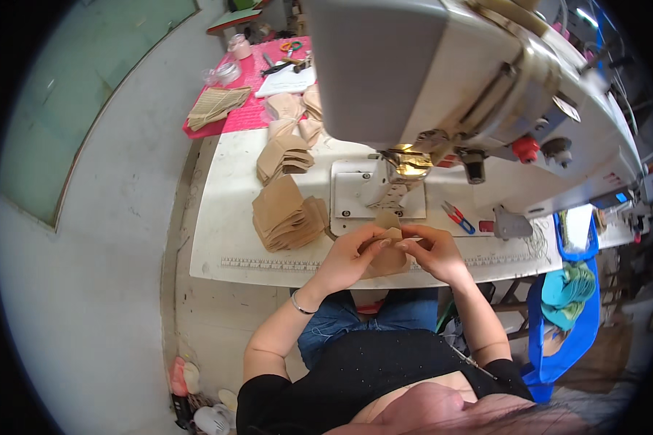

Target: The person repeatedly sews small beige fabric pieces using a sewing machine. They pick up a piece, position it under the needle, sew a short seam, and place the finished piece aside. This cycle repeats throughout the clip.

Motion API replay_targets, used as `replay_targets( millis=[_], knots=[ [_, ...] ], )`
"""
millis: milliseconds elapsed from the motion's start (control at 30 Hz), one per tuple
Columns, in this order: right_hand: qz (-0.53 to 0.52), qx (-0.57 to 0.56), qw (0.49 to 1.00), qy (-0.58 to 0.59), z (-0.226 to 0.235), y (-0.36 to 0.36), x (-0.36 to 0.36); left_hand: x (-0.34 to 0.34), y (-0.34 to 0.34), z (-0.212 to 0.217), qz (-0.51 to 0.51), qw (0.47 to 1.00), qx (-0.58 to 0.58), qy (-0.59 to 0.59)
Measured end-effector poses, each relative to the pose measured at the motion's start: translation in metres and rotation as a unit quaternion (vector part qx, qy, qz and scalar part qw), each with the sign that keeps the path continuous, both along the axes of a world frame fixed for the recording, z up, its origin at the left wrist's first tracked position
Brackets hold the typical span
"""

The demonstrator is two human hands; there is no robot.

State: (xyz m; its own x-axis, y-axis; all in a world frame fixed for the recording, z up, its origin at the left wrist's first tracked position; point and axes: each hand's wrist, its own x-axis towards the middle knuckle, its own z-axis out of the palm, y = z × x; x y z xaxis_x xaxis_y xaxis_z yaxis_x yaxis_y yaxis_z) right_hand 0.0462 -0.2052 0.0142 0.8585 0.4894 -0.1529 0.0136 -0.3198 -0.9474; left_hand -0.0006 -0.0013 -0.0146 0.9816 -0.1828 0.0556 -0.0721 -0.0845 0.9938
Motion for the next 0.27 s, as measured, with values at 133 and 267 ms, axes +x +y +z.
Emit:
replay_targets(
  millis=[133, 267],
  knots=[
    [-0.021, 0.057, 0.998, 0.014, 0.001, -0.003, -0.002, 0.001, -0.003, 0.014, 0.018, 0.994, 0.063, -0.083],
    [-0.027, 0.063, 0.998, -0.014, 0.006, -0.005, -0.005, 0.004, 0.001, 0.025, 0.063, 0.989, 0.103, -0.087]
  ],
)
